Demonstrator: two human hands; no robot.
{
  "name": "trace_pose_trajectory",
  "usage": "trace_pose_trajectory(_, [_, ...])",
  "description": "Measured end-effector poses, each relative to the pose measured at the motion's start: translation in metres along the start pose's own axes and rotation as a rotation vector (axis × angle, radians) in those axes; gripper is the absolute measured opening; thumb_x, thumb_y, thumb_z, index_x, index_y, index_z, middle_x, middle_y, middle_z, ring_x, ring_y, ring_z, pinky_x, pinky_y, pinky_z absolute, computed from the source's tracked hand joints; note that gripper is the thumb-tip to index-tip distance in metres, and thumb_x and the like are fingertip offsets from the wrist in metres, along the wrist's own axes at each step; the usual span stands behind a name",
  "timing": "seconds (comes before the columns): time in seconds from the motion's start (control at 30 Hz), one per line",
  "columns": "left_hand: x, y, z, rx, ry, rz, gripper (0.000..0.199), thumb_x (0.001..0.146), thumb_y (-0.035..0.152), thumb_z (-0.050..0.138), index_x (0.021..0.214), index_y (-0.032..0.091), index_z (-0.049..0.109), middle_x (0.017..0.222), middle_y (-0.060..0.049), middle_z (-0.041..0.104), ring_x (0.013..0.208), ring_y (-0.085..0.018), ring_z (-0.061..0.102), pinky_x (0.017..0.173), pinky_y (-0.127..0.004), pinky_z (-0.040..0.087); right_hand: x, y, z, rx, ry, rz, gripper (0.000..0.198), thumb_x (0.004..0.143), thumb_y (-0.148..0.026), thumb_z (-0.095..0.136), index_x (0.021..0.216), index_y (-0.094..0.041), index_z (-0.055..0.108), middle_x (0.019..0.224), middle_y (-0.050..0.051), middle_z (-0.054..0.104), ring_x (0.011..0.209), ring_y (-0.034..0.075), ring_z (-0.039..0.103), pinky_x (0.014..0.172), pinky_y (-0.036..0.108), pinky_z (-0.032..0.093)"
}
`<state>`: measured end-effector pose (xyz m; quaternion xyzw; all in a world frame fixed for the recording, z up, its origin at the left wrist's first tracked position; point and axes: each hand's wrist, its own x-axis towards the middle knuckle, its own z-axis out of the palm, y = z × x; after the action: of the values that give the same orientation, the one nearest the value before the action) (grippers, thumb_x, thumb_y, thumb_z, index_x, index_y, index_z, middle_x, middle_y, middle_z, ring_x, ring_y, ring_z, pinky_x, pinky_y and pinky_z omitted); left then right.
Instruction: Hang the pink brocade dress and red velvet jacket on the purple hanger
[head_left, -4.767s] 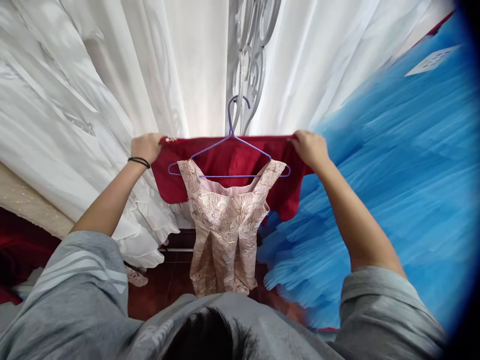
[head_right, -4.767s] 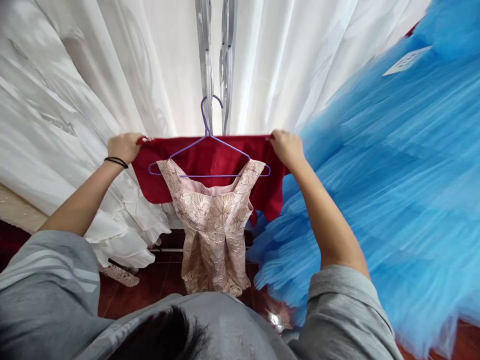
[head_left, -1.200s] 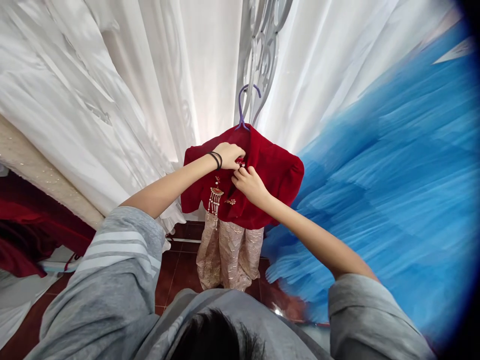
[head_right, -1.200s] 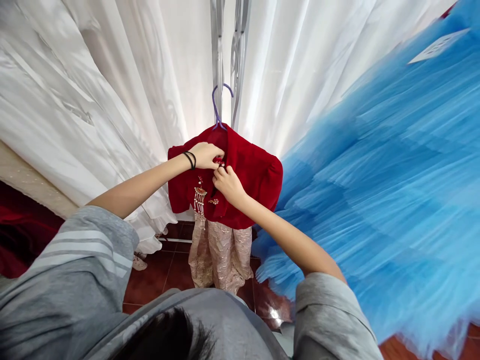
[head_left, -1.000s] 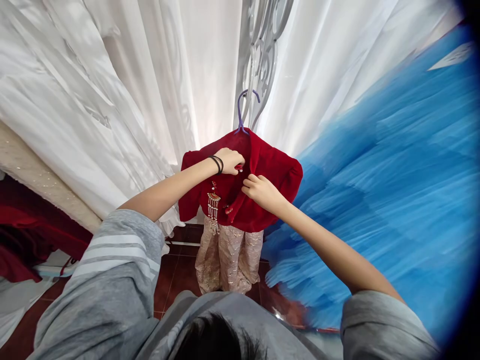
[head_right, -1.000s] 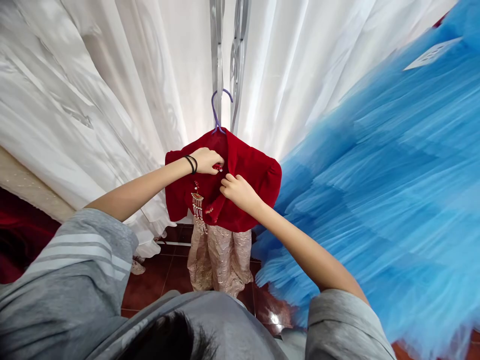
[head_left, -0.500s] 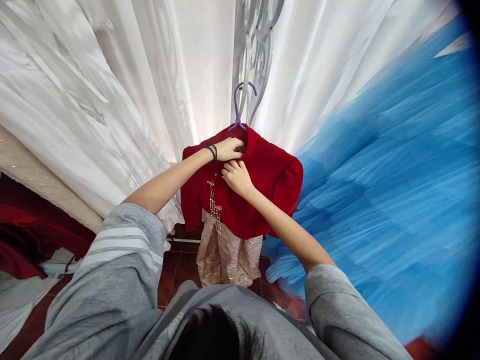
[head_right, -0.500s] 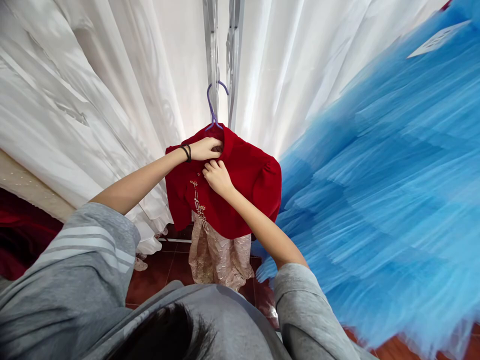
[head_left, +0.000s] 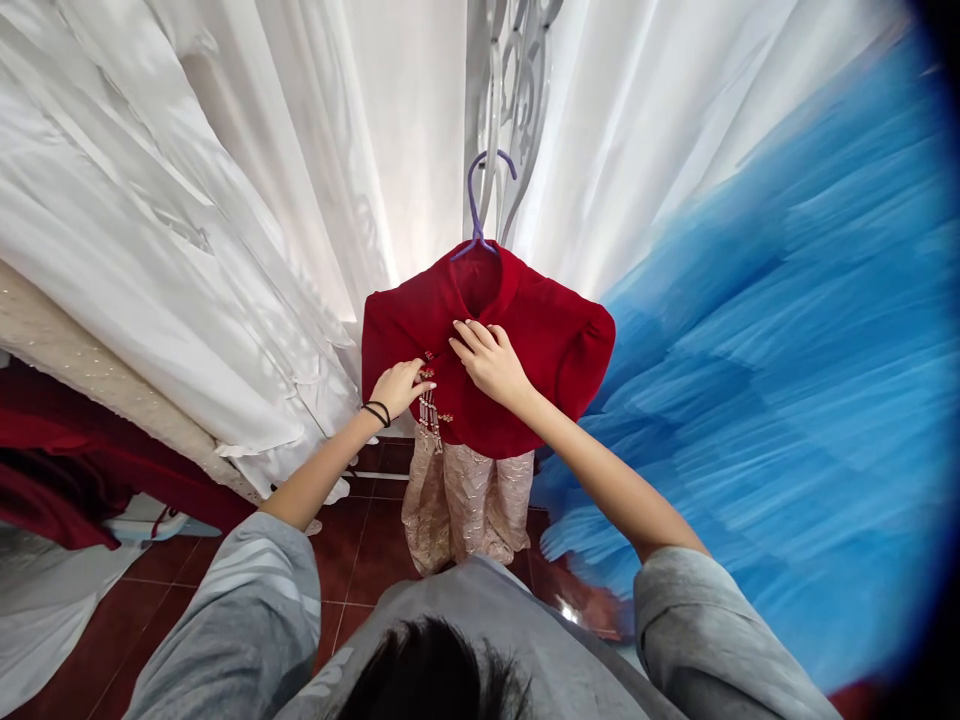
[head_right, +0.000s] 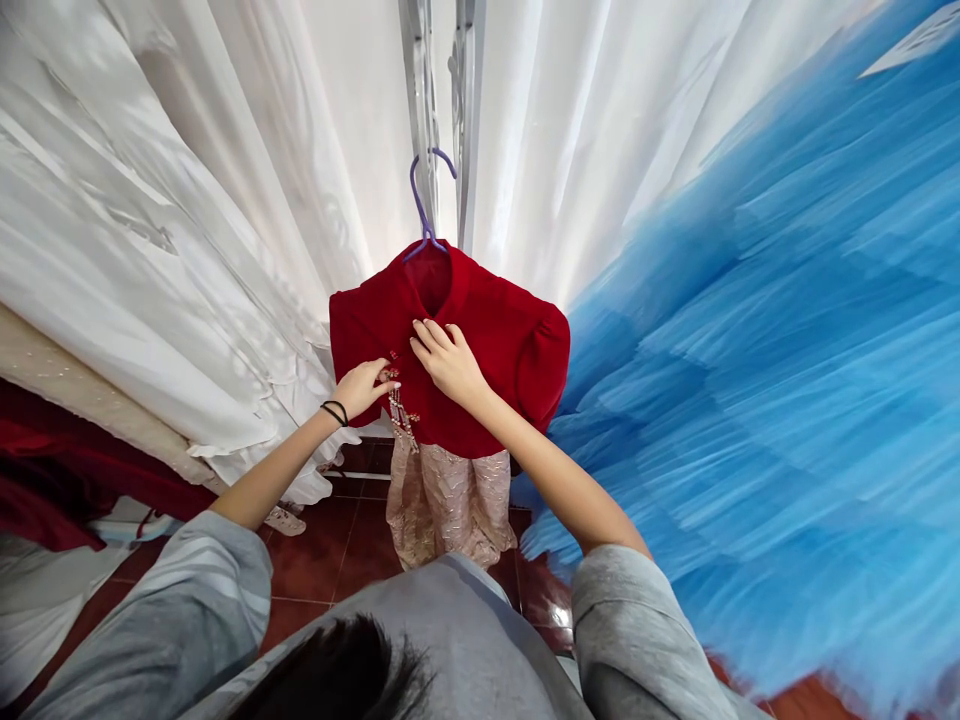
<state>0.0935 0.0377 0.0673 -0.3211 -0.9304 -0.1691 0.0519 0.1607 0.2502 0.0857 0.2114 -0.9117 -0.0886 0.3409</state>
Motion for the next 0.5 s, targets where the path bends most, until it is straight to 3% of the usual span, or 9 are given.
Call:
trace_pose_trajectory(0.1, [0.008,-0.002,-0.017,-0.090,0.132,0.015,0.024,0.096,0.038,0.051,0.087,0.021,0.065,0.086,-0.005,0.069,0.081,-0.021,0.064,0.072,-0.030,0.044,-0.014,0.004,-0.010,0.002,0.064,0.081,0.048,0.098,-0.016,0.038,0.144,-0.017,0.050,0.157,0.013,0.042,0.143,0.028,0.038,0.113,0.047,0.030])
trace_pose_trajectory(0.2, [0.021,0.000,-0.039,-0.091,0.332,-0.005,0.023,0.094,0.038,0.052,0.092,0.020,0.067,0.088,-0.006,0.068,0.082,-0.021,0.063,0.073,-0.030,0.045,-0.032,0.016,-0.026,-0.003,0.152,0.300,0.049,0.098,-0.027,0.040,0.146,-0.020,0.049,0.156,0.014,0.043,0.143,0.031,0.037,0.114,0.051,0.028])
trace_pose_trajectory(0.33, [0.033,-0.006,-0.045,-0.029,0.208,-0.055,0.024,0.091,0.041,0.056,0.087,0.020,0.068,0.086,-0.007,0.068,0.083,-0.024,0.063,0.074,-0.033,0.048,-0.055,0.048,-0.042,-0.042,0.226,0.644,0.055,0.096,-0.039,0.041,0.147,-0.017,0.046,0.157,0.020,0.038,0.142,0.038,0.035,0.112,0.059,0.028])
trace_pose_trajectory(0.4, [0.037,-0.017,-0.048,-0.056,0.260,0.016,0.032,0.089,0.049,0.058,0.099,0.020,0.069,0.099,-0.009,0.069,0.094,-0.025,0.063,0.084,-0.036,0.051,-0.065,0.066,-0.045,-0.020,0.236,0.714,0.059,0.094,-0.043,0.043,0.147,-0.017,0.045,0.156,0.020,0.039,0.140,0.038,0.037,0.111,0.060,0.030])
trace_pose_trajectory(0.5, [0.047,-0.039,-0.060,-0.102,0.517,0.117,0.058,0.088,0.060,0.056,0.129,0.020,0.059,0.131,-0.015,0.060,0.125,-0.030,0.053,0.108,-0.043,0.043,-0.074,0.084,-0.049,0.063,0.253,0.724,0.059,0.094,-0.047,0.042,0.145,-0.018,0.046,0.146,0.018,0.051,0.130,0.035,0.046,0.109,0.057,0.035])
